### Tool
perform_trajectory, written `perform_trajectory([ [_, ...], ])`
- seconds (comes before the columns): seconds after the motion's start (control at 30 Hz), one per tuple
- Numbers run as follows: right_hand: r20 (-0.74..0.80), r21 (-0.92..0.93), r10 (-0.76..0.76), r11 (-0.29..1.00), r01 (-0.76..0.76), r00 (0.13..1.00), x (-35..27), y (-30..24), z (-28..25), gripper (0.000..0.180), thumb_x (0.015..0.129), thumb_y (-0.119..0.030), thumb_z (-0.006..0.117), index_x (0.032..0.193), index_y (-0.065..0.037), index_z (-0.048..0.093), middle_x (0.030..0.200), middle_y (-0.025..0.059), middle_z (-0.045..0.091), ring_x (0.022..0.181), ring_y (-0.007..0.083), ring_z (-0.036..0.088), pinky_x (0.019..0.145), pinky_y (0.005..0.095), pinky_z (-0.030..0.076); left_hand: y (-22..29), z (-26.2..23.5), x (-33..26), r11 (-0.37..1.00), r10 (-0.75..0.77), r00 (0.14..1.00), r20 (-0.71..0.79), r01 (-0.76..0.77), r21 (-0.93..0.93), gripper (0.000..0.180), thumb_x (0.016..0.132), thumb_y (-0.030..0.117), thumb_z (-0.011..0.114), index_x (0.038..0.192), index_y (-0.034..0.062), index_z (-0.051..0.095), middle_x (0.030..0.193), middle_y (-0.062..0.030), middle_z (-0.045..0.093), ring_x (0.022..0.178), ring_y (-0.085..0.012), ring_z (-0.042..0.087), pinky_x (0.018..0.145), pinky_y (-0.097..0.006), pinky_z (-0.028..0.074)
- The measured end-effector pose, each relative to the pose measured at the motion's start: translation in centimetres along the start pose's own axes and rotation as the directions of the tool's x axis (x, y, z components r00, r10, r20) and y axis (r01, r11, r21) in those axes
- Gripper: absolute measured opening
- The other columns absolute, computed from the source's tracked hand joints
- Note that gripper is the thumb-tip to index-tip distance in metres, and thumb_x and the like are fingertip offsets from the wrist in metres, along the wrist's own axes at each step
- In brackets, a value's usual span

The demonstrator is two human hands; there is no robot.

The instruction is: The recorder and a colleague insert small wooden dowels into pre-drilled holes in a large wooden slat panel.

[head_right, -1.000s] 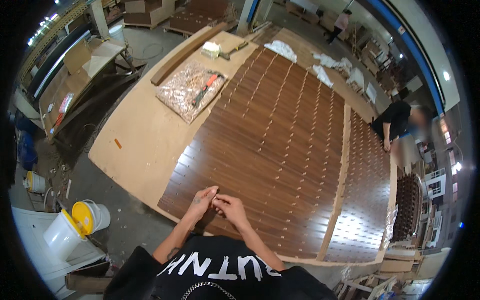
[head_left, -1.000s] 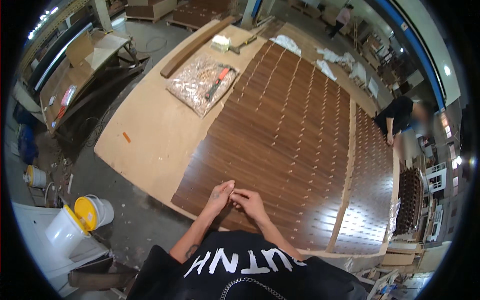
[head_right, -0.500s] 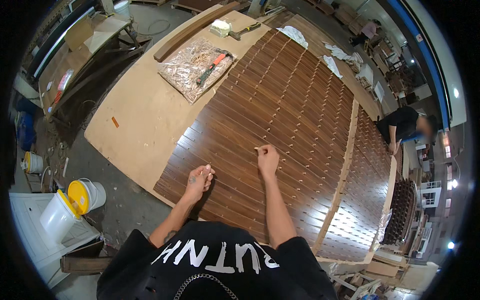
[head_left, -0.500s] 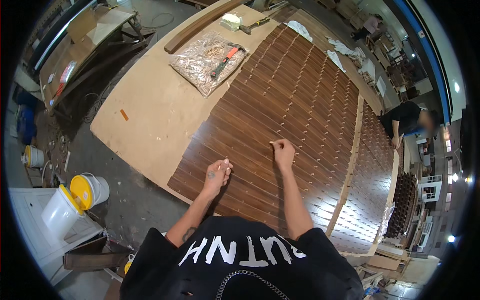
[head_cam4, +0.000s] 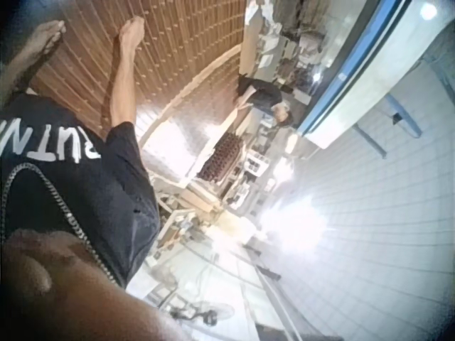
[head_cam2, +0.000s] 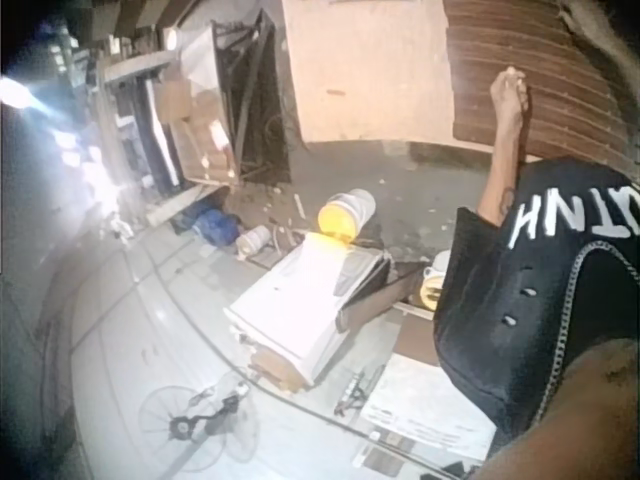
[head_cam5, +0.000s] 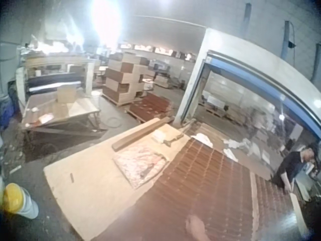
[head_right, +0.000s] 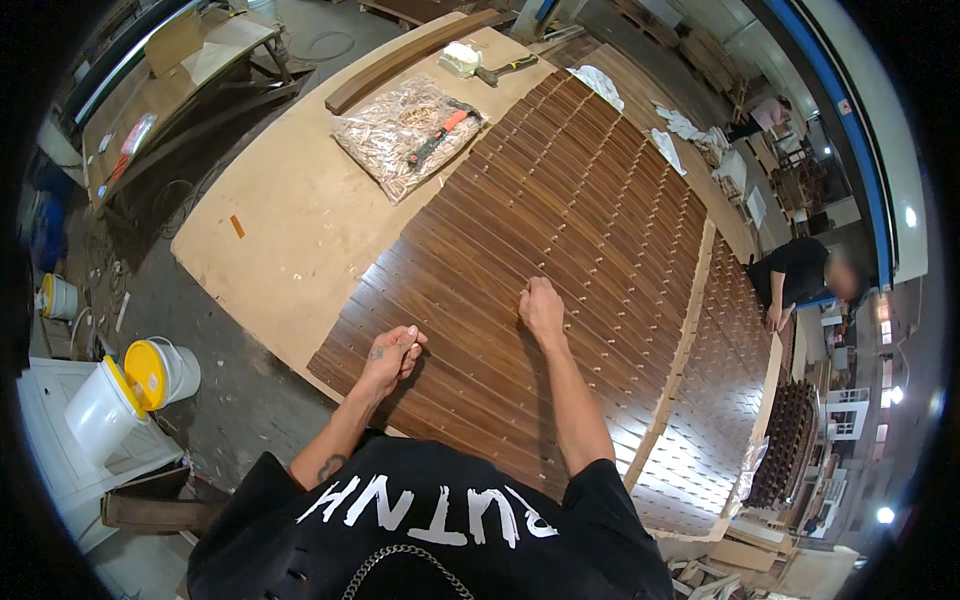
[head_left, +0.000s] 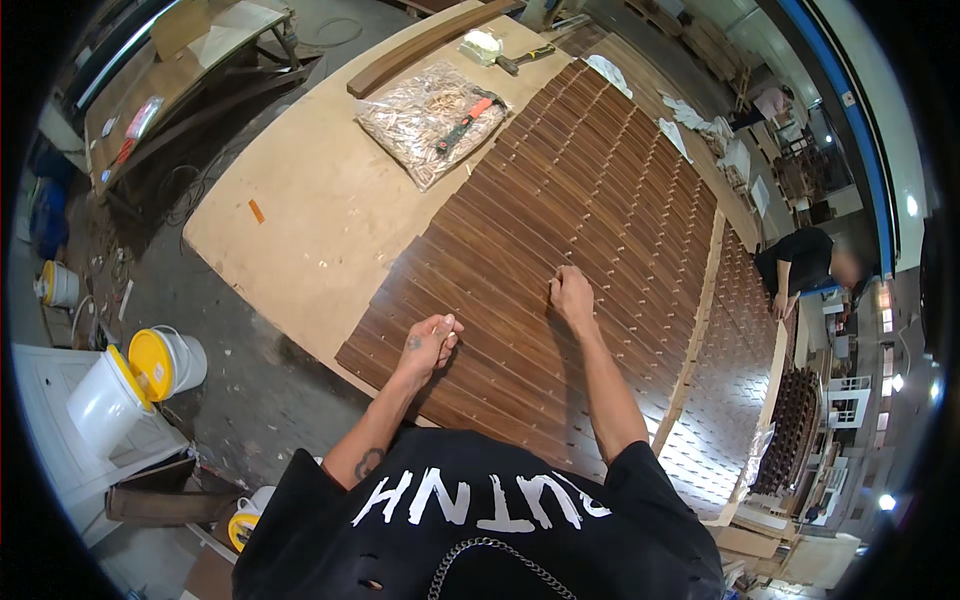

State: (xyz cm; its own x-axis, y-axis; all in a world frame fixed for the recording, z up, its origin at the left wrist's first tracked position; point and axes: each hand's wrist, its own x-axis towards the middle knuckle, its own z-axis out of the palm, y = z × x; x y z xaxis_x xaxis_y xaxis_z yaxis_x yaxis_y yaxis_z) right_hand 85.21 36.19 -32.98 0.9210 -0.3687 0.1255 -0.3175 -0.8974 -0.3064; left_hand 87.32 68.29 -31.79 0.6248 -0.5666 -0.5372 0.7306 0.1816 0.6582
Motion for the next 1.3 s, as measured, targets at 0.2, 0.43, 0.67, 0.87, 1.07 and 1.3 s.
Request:
perform_trajectory([
  [0.2, 0.043, -0.102, 0.069, 0.993, -0.065, 0.997, 1.0, -0.5, -0.3, 0.015, 0.081, -0.018, 0.062, 0.084, -0.003, 0.059, 0.093, 0.0196, 0.063, 0.090, 0.0400, 0.061, 0.076, 0.0487, 0.049, -0.3, -0.2, 0.3, 0.999, 0.046, 0.998, 0.053, -0.046, -0.004, 0.031, 0.099, 0.035, 0.053, 0.100, 0.0050, 0.060, 0.063, 0.0043, 0.048, 0.047, -0.0026, 0.036, 0.041, -0.018, 0.026],
  [0.43, 0.207, -0.089, 0.096, 0.993, -0.079, 0.974, 2.1, 0.8, -1.1, 0.017, 0.079, -0.020, 0.065, 0.079, -0.004, 0.061, 0.089, 0.0193, 0.066, 0.088, 0.0397, 0.063, 0.074, 0.0492, 0.050, 0.0, 1.0, 1.1, 0.999, 0.029, 0.994, 0.106, -0.031, 0.015, 0.032, 0.100, 0.033, 0.052, 0.109, 0.0032, 0.060, 0.064, 0.0039, 0.050, 0.047, -0.0026, 0.037, 0.042, -0.018, 0.028],
  [0.67, 0.134, -0.045, -0.026, 0.998, 0.033, 0.991, 1.2, 0.2, -0.4, 0.016, 0.081, -0.018, 0.065, 0.085, -0.004, 0.057, 0.090, 0.0196, 0.062, 0.089, 0.0401, 0.060, 0.074, 0.0491, 0.048, -0.1, 1.4, 1.0, 0.998, 0.029, 0.993, 0.114, -0.035, 0.051, 0.031, 0.100, 0.032, 0.052, 0.109, 0.0037, 0.060, 0.064, 0.0040, 0.050, 0.047, -0.0020, 0.038, 0.041, -0.018, 0.028],
  [0.87, 0.166, -0.074, 0.000, 0.997, 0.012, 0.986, 1.0, 0.7, -0.7, 0.018, 0.082, -0.018, 0.065, 0.085, -0.003, 0.055, 0.092, 0.0198, 0.061, 0.090, 0.0411, 0.060, 0.074, 0.0500, 0.047, 0.4, 0.7, 0.8, 0.999, 0.030, 0.997, 0.072, -0.032, 0.032, 0.032, 0.100, 0.033, 0.052, 0.108, 0.0031, 0.060, 0.064, 0.0047, 0.049, 0.047, -0.0019, 0.037, 0.041, -0.018, 0.028],
  [1.07, 0.281, -0.157, -0.034, 0.984, 0.081, 0.959, 3.0, 0.0, -0.9, 0.016, 0.081, -0.015, 0.064, 0.089, -0.004, 0.057, 0.095, 0.0192, 0.062, 0.092, 0.0397, 0.061, 0.075, 0.0503, 0.049, 0.7, 1.3, 1.4, 0.997, 0.051, 0.993, 0.104, -0.056, 0.049, 0.033, 0.100, 0.033, 0.051, 0.110, 0.0026, 0.060, 0.064, 0.0049, 0.049, 0.047, -0.0023, 0.037, 0.041, -0.018, 0.028],
  [1.3, 0.077, -0.173, 0.123, 0.979, -0.108, 0.989, 0.3, -2.2, -0.3, 0.015, 0.082, -0.014, 0.063, 0.091, -0.003, 0.060, 0.095, 0.0198, 0.063, 0.092, 0.0387, 0.063, 0.076, 0.0506, 0.051, 0.9, 2.6, 1.1, 0.997, 0.035, 0.991, 0.130, -0.043, 0.061, 0.037, 0.101, 0.034, 0.049, 0.115, 0.0018, 0.059, 0.062, 0.0049, 0.048, 0.047, -0.0032, 0.036, 0.041, -0.019, 0.029],
])
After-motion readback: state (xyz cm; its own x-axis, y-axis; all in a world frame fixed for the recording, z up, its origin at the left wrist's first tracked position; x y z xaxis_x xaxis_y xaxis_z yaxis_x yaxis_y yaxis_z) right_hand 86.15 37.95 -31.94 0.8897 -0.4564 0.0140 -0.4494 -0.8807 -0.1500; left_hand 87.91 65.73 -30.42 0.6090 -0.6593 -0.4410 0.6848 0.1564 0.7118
